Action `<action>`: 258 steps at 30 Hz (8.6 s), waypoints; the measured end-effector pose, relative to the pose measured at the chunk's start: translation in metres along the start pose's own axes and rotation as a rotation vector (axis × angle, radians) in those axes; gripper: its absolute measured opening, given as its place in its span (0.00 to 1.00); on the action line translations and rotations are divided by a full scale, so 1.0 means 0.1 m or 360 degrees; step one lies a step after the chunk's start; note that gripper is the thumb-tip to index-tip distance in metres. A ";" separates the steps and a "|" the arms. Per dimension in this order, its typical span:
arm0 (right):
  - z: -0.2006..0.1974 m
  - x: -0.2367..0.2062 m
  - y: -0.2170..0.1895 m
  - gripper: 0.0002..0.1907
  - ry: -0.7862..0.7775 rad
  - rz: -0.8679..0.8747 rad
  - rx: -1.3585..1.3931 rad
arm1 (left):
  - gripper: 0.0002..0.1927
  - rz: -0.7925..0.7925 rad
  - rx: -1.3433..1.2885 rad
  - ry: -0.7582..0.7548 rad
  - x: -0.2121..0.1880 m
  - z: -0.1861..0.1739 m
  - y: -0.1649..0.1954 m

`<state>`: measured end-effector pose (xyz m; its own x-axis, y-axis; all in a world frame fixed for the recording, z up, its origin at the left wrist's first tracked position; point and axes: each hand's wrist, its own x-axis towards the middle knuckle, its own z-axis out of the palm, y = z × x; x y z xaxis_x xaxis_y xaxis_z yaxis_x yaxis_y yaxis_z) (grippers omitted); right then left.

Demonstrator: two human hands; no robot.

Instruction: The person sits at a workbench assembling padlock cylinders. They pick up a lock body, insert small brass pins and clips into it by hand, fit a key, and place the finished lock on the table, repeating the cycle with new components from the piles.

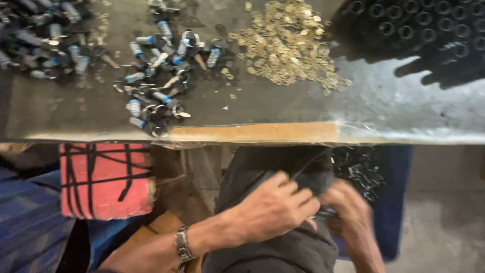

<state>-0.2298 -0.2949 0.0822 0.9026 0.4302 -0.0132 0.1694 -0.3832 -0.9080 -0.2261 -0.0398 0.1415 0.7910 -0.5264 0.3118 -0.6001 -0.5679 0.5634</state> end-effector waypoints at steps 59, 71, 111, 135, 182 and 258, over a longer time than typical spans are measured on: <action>0.26 0.02 -0.36 0.21 -0.0103 0.0324 0.1775 | 0.23 -0.0730 0.0806 0.0427 0.07 -0.72 -0.22; 0.20 0.24 -0.57 0.22 0.0079 0.0583 0.1160 | 0.27 -0.0635 0.0654 0.0430 -0.08 -0.56 -0.07; 1.16 0.55 -1.42 0.13 0.0041 0.0512 0.1657 | 0.10 -0.1046 -0.1588 0.0957 -0.62 -0.79 0.00; 0.60 0.19 -1.66 0.13 -0.0099 0.0541 0.1922 | 0.04 -0.0931 -0.1047 0.0908 -0.23 -1.09 0.78; -0.30 3.15 -1.44 0.17 0.0705 -0.0755 -0.1718 | 0.07 -0.0661 -0.2331 0.1074 -0.35 -0.85 -0.38; 0.32 -0.05 -0.49 0.14 0.0633 0.0344 0.0207 | 0.08 -0.0215 -0.0451 -0.0076 -0.17 0.03 0.18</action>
<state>-0.2549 -0.2521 0.1130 0.9976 -0.0047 -0.0693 -0.0673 -0.3127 -0.9475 -0.2506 -0.0427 0.1443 0.8507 -0.4912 0.1874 -0.4276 -0.4392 0.7901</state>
